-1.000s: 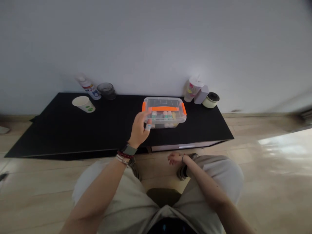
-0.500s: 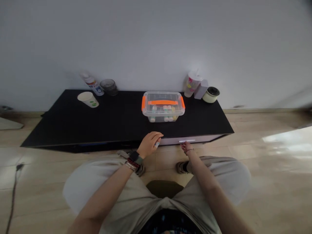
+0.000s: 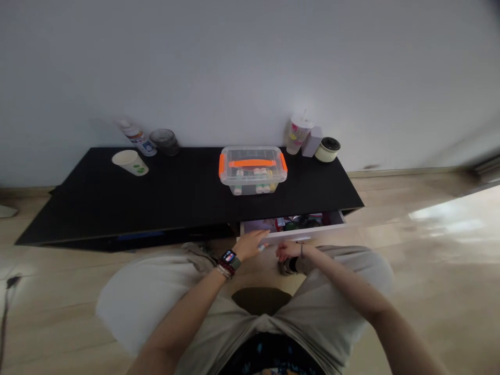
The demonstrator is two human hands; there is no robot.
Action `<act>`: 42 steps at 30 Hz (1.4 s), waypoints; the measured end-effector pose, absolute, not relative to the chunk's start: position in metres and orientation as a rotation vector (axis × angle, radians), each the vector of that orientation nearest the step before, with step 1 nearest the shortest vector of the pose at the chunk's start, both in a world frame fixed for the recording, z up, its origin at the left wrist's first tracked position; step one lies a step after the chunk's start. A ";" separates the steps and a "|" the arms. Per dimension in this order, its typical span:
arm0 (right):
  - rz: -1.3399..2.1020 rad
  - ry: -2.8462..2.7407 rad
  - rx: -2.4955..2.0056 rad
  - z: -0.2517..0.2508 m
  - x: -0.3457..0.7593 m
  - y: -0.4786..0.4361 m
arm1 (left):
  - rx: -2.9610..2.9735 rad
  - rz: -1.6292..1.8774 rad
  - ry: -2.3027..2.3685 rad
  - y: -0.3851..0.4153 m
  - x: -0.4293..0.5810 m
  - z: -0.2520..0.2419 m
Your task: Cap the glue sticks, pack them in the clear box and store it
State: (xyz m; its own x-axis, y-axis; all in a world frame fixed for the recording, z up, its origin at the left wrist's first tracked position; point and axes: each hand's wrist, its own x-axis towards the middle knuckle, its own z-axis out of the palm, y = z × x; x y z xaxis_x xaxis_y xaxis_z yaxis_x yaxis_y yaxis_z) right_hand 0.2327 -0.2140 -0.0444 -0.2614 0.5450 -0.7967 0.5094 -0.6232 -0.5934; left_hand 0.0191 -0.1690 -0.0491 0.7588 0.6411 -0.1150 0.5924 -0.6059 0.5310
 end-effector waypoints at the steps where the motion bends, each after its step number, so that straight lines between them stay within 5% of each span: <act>1: 2.159 -1.371 -1.832 -0.030 0.232 -0.210 | 2.397 0.061 0.922 -0.173 0.020 -0.051; 4: 2.091 -1.852 -1.419 0.028 0.235 -0.179 | 2.382 -0.055 0.948 -0.185 0.021 -0.054; 9: 0.741 -2.141 -1.341 0.116 0.233 -0.092 | 2.339 -0.060 0.980 -0.202 0.019 -0.055; 14: 0.238 -2.250 -1.438 0.125 0.207 -0.016 | 2.289 -0.038 0.976 -0.216 0.016 -0.057; 29: -0.015 -2.652 -1.724 0.126 0.180 0.013 | 2.227 -0.064 0.910 -0.254 0.012 -0.059; 42: 0.258 -2.627 -1.292 0.183 0.242 -0.125 | 2.327 -0.063 0.948 -0.277 0.000 -0.058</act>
